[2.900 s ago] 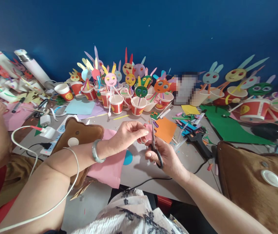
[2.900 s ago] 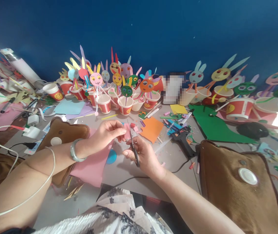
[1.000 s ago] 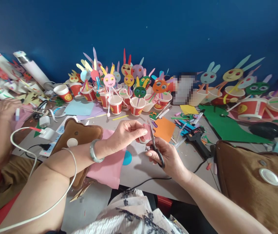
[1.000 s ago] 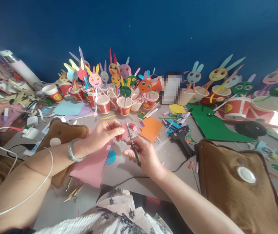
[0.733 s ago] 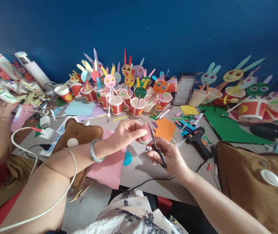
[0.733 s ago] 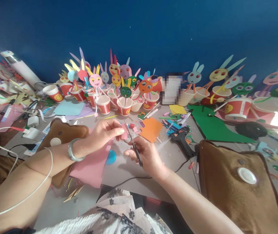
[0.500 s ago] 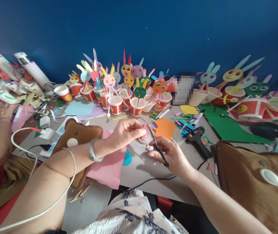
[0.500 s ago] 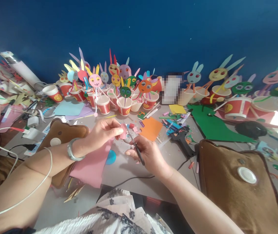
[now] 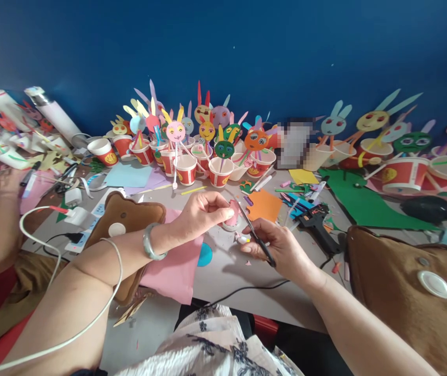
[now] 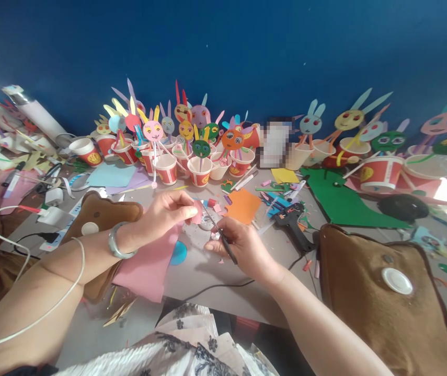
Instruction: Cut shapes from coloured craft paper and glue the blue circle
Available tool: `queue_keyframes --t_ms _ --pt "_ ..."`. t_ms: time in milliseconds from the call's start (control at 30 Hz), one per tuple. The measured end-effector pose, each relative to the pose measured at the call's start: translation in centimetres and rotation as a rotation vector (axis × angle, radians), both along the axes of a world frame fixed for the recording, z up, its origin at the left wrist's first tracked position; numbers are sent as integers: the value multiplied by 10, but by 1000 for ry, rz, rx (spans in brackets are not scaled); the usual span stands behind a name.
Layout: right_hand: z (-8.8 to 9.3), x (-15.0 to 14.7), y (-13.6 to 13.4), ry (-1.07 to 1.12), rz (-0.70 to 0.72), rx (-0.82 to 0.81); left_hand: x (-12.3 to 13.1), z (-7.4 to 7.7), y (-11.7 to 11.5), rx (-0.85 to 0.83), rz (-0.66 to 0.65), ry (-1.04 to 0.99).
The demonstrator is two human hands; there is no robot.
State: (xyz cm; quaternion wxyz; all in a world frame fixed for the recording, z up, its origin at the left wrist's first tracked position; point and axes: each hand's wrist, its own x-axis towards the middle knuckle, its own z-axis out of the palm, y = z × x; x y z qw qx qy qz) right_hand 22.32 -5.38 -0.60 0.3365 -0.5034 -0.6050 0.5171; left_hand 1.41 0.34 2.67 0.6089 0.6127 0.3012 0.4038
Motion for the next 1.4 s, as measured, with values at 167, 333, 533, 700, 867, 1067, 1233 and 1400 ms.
queue_keyframes --t_ms 167,333,533,700,867,1067,1233,1400 --pt "1 8 2 -97 8 51 0 0 0 -5 -17 -8" --pt "3 12 4 -152 12 87 -1 0 0 -12 -21 4" --pt "10 13 3 -140 -11 81 -1 0 0 -29 -17 19" --pt "12 12 5 -65 -150 93 0 0 -1 -48 -39 32" --pt "7 11 5 96 -274 187 2 -3 -1 -143 -123 86" --pt "3 6 3 252 -187 168 4 -9 -3 -346 -388 133" --pt "6 1 -2 324 33 76 2 -4 -10 -470 -602 209" --pt "7 2 -6 407 166 12 2 3 -13 -499 -707 246"
